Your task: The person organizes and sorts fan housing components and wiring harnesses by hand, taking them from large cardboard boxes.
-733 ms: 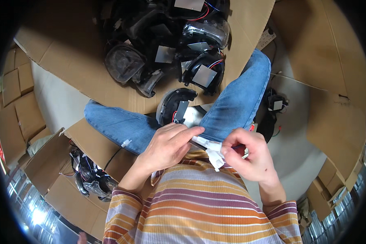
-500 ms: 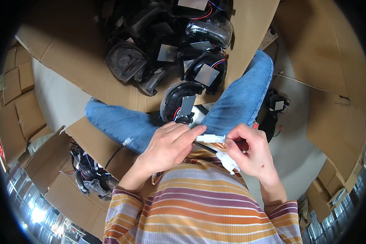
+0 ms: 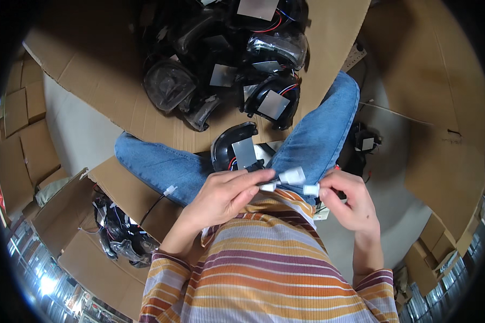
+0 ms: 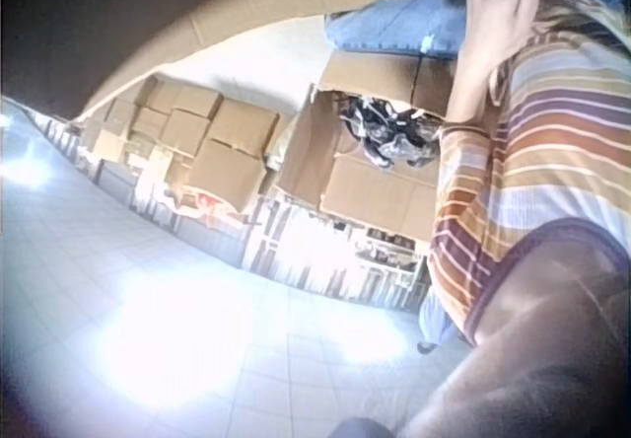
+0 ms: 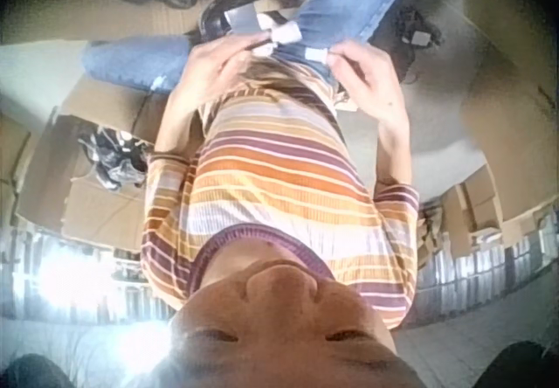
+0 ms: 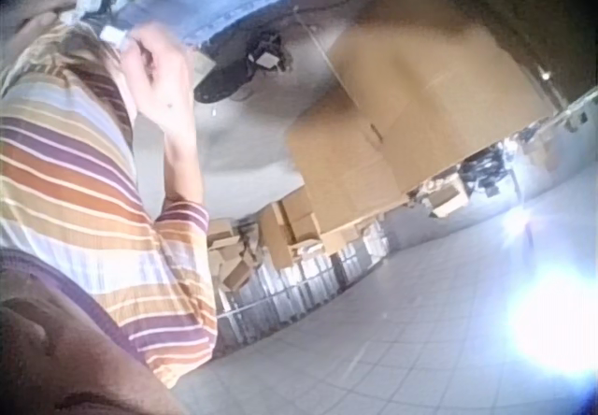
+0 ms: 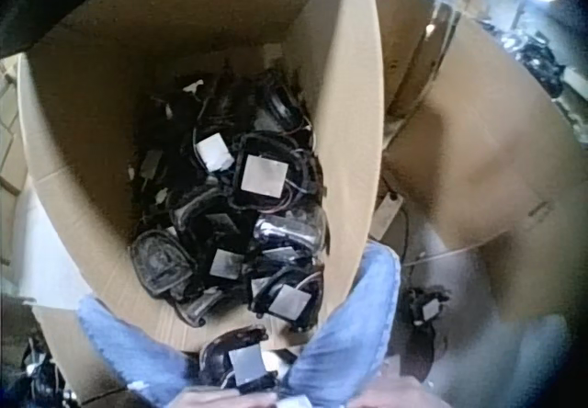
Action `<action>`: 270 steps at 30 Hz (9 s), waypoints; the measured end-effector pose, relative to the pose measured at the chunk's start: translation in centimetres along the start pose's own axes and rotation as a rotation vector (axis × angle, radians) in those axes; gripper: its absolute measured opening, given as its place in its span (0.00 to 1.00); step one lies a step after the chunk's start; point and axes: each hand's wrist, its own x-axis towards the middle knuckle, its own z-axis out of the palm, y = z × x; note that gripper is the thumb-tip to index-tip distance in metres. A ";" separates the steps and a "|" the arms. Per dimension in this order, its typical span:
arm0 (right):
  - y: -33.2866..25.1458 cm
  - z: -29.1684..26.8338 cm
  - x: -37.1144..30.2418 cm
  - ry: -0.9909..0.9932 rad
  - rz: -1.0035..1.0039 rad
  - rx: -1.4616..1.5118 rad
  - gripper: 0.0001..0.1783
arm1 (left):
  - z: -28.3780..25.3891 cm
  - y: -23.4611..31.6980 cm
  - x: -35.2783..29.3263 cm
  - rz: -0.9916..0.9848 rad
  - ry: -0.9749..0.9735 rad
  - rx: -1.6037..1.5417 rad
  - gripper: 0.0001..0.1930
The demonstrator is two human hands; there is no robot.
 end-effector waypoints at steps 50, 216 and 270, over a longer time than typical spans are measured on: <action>-0.4 -0.8 0.1 -0.210 -0.270 0.023 0.01 | -8.8 10.9 -21.0 -0.985 0.240 1.288 0.15; -0.3 -2.8 1.8 -0.136 -0.169 0.055 0.02 | -1.4 -1.9 5.6 -0.176 0.244 -0.399 0.07; -1.6 0.9 2.1 -0.015 -0.388 -0.350 0.06 | 0.3 -0.5 2.1 -0.413 -0.268 -0.944 0.12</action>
